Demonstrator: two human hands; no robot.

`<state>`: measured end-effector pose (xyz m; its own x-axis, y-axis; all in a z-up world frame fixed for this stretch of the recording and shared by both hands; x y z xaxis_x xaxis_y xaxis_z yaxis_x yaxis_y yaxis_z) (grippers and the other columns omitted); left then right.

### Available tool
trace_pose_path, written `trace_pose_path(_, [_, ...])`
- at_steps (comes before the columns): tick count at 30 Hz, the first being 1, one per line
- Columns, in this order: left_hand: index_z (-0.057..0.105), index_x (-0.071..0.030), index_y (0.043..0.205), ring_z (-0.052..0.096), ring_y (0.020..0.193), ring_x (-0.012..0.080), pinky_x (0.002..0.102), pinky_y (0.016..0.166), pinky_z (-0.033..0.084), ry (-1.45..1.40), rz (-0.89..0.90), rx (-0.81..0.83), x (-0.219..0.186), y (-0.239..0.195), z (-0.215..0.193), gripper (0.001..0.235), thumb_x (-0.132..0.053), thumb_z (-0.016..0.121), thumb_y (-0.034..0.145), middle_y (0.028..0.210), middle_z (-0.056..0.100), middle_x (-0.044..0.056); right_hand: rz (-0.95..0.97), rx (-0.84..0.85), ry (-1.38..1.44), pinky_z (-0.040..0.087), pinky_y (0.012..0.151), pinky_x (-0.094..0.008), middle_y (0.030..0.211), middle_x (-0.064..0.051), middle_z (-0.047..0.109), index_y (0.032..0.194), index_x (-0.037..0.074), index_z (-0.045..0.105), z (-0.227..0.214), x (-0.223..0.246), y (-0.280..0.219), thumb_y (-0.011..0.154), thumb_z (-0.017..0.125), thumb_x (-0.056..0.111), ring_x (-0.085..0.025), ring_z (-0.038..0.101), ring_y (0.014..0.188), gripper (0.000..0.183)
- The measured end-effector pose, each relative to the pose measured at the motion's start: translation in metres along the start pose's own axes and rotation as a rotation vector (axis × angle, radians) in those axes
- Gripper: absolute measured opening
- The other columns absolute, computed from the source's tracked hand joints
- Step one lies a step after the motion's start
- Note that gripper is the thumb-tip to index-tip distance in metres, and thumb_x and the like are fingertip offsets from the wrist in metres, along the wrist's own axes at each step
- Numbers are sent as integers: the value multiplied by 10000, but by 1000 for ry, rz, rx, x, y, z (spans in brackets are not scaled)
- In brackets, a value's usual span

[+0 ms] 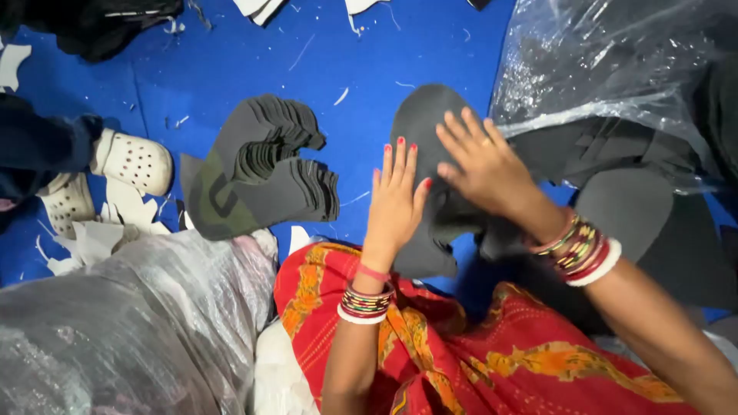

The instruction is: The person sorts and stacks cut foam and fabric components for shoe manufacturing.

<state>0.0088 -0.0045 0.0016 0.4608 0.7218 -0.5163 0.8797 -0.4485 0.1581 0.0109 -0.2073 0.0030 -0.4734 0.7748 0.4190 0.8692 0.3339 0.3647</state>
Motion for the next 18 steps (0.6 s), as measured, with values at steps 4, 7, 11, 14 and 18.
trace_pose_path(4, [311,-49,1609,204,1589,412,558,1243,248,-82,-24,35,4,-12,8,614,-230,512,1057,1705,238,181,106,98,-27,263,1191,-574,1606,-238,398,1520,6,455,14,4,-7,1013,535,412,-423,301,1511,655])
trace_pose_path(7, [314,-50,1611,202,1593,394,565,1251,218,-27,2,47,0,-4,3,610,-244,493,1061,1708,235,175,170,207,-96,185,1180,-619,1605,-246,337,1531,10,400,24,6,3,974,522,497,-450,238,1516,750])
trace_pose_path(11, [329,-35,1591,194,1579,397,579,1238,201,84,-6,99,6,-7,11,606,-245,484,1045,1695,236,183,95,213,5,148,1190,-624,1629,-231,299,1556,17,355,59,-11,16,982,496,557,-422,218,1532,800])
trace_pose_path(14, [342,-45,1581,176,1565,425,582,1222,208,120,3,105,12,0,4,604,-244,491,1031,1686,219,204,96,171,-39,148,1205,-613,1656,-167,302,1580,78,367,67,-25,59,999,482,558,-381,224,1543,762])
trace_pose_path(18, [369,-100,1580,177,1560,435,571,1214,223,59,5,138,12,-5,9,594,-228,498,1015,1692,216,197,181,254,-263,171,1202,-574,1647,-136,302,1571,87,381,49,-10,53,979,482,555,-370,231,1530,762])
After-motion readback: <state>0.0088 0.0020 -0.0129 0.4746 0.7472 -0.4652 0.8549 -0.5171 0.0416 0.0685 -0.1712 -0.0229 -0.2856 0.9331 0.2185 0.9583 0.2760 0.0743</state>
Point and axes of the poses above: each hand's wrist, its own y-axis towards the middle knuckle, its own z-axis out of the palm, x = y × z, the point moved 1 cm from there along y, towards the middle knuckle
